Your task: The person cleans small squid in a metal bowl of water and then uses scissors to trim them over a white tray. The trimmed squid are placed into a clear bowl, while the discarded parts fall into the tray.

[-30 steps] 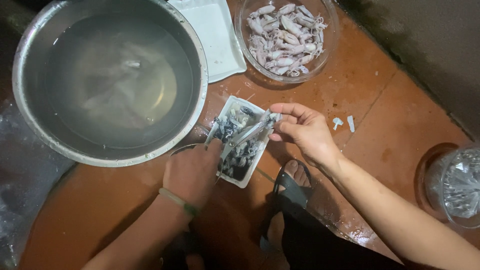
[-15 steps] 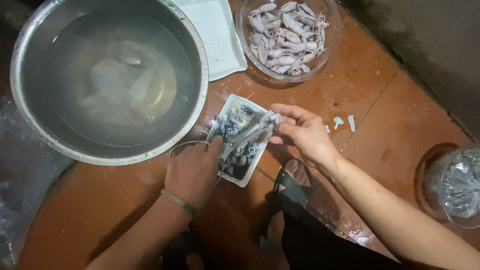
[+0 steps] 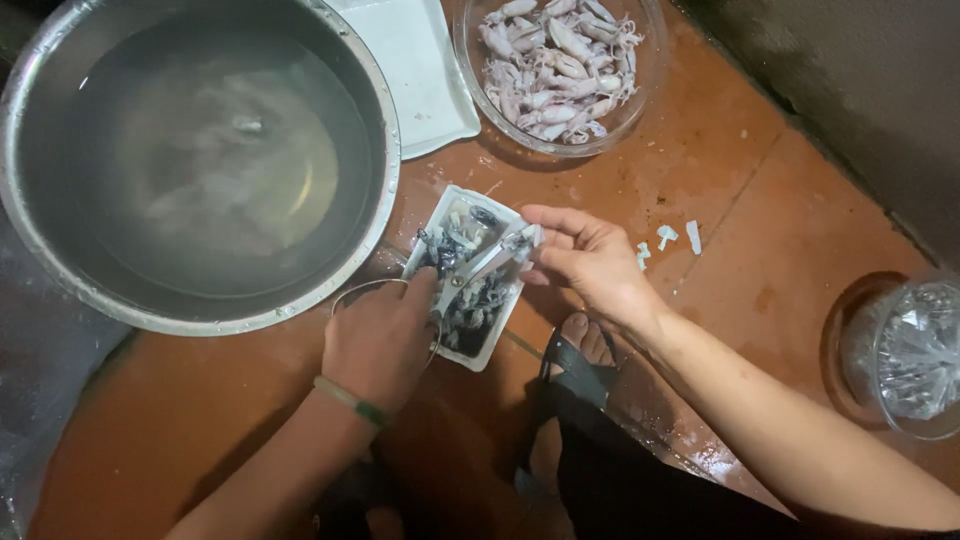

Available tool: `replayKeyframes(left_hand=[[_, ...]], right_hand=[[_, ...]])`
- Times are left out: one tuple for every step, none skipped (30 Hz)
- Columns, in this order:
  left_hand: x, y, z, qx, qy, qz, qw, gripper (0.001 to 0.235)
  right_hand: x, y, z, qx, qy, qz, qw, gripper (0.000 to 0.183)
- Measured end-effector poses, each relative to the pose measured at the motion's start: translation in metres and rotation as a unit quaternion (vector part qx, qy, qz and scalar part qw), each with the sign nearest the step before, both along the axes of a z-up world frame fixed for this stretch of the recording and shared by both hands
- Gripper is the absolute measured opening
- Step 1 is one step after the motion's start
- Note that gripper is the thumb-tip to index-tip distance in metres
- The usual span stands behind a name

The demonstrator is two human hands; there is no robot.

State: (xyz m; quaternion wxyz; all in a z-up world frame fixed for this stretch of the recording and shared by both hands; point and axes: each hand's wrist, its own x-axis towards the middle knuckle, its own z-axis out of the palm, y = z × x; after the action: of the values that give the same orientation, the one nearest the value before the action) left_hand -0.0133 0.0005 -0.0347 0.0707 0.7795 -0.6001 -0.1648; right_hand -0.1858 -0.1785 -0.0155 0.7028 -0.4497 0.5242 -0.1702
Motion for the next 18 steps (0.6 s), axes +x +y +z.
replayKeyframes(left_hand=[[0.0,-0.001,-0.002,0.0,0.0,0.0,1.0,0.051],[0.0,-0.001,-0.005,0.014,0.001,-0.001,1.0,0.05],[0.001,-0.002,-0.007,0.027,0.002,-0.002,1.0,0.049],[0.004,-0.005,-0.001,0.027,0.001,-0.003,1.0,0.049],[0.006,-0.008,0.006,0.082,0.08,0.024,0.993,0.046],[0.008,-0.012,0.012,0.137,0.158,0.051,0.977,0.042],[0.009,-0.015,0.021,0.137,0.158,0.05,0.977,0.042],[0.009,-0.019,0.029,0.152,0.262,0.09,0.949,0.045],[0.01,-0.022,0.037,0.166,0.362,0.129,0.908,0.048],[0.009,-0.018,0.033,0.167,0.362,0.128,0.908,0.048],[0.008,-0.016,0.03,0.156,0.45,0.142,0.867,0.049],[0.007,-0.013,0.026,0.144,0.535,0.154,0.818,0.052],[0.006,-0.012,0.026,0.145,0.535,0.154,0.818,0.052],[0.005,-0.011,0.026,0.143,0.543,0.155,0.813,0.051],[0.005,-0.011,0.026,0.141,0.55,0.157,0.808,0.05],[0.002,-0.013,0.033,0.14,0.55,0.156,0.809,0.05],[-0.002,-0.015,0.041,0.141,0.478,0.139,0.856,0.051],[-0.005,-0.016,0.048,0.14,0.402,0.12,0.897,0.053]], right_hand=[[-0.001,0.0,-0.001,0.0,0.0,0.0,1.0,0.056],[-0.001,-0.001,-0.002,0.004,0.002,0.006,1.0,0.056],[-0.002,-0.001,-0.003,0.008,0.004,0.012,1.0,0.056],[-0.001,0.0,-0.001,0.007,0.003,0.012,1.0,0.056],[-0.002,0.0,0.001,0.012,0.001,0.008,1.0,0.056],[-0.002,0.0,0.002,0.018,-0.001,0.005,1.0,0.055],[-0.003,-0.001,0.0,0.018,-0.001,0.005,1.0,0.055],[-0.003,-0.002,-0.003,0.014,-0.008,0.003,1.0,0.056],[-0.004,-0.002,-0.006,0.011,-0.015,0.001,1.0,0.056],[-0.002,-0.001,-0.001,0.011,-0.015,0.001,1.0,0.056],[-0.001,-0.001,0.005,0.009,-0.021,0.0,1.0,0.057],[0.001,-0.001,0.01,0.007,-0.027,0.0,1.0,0.058],[0.002,0.002,0.011,0.007,-0.026,0.0,1.0,0.058],[0.003,0.005,0.013,0.005,-0.045,-0.001,0.999,0.06],[0.005,0.007,0.014,0.003,-0.065,-0.001,0.998,0.063],[0.002,0.006,0.002,0.002,-0.065,-0.001,0.998,0.063],[-0.002,0.005,-0.009,-0.005,-0.067,-0.006,0.998,0.062],[-0.005,0.005,-0.02,-0.011,-0.068,-0.011,0.998,0.062]])
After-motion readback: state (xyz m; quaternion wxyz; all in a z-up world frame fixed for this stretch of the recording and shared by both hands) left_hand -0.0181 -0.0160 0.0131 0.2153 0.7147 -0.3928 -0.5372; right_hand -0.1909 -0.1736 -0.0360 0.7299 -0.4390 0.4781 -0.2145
